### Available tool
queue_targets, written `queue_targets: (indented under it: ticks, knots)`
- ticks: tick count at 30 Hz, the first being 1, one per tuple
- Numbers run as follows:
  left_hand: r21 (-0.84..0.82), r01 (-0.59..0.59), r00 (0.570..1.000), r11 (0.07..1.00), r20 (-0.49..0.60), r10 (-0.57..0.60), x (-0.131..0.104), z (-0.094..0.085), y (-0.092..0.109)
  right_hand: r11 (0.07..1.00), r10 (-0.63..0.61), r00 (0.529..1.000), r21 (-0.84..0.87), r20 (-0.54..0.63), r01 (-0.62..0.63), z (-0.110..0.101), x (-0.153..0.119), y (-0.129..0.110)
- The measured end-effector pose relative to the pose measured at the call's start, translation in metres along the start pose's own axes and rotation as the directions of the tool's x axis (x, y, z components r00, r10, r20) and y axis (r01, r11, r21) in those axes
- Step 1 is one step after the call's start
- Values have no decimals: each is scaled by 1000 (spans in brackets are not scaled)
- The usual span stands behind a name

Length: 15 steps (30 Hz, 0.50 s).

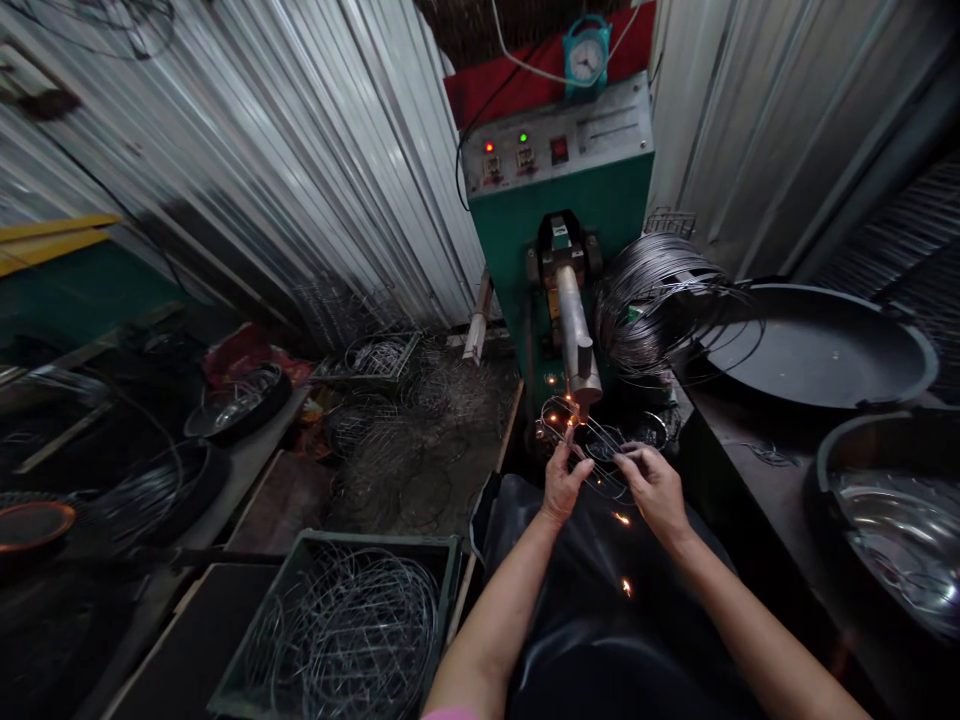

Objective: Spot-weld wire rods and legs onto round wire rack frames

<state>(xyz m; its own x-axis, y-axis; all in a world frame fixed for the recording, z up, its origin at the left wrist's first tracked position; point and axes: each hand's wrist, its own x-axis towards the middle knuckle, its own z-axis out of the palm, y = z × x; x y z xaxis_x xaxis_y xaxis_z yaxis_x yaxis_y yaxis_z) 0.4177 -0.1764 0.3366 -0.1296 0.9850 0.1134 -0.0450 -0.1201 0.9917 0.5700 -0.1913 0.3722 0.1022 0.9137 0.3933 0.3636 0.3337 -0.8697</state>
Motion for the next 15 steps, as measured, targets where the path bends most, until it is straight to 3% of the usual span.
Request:
queue_targets:
  ticks: [4,7,10,15]
  knots:
    - [192,-193,974,962,155,164,-5,-2,0,988,146,987,46,69,-149,-23,-29,25]
    - [321,-268,963,909,132,237,-9,2,-1,982,185,978,6,96,-187,-31,-38,37]
    - [353,-211,976,912,28,215,-9,6,-2,994,111,988,-3,107,-111,-34,-33,34]
    - [97,-29,999,995,-43,33,-5,3,-2,993,-110,982,-32,151,116,-38,-22,15]
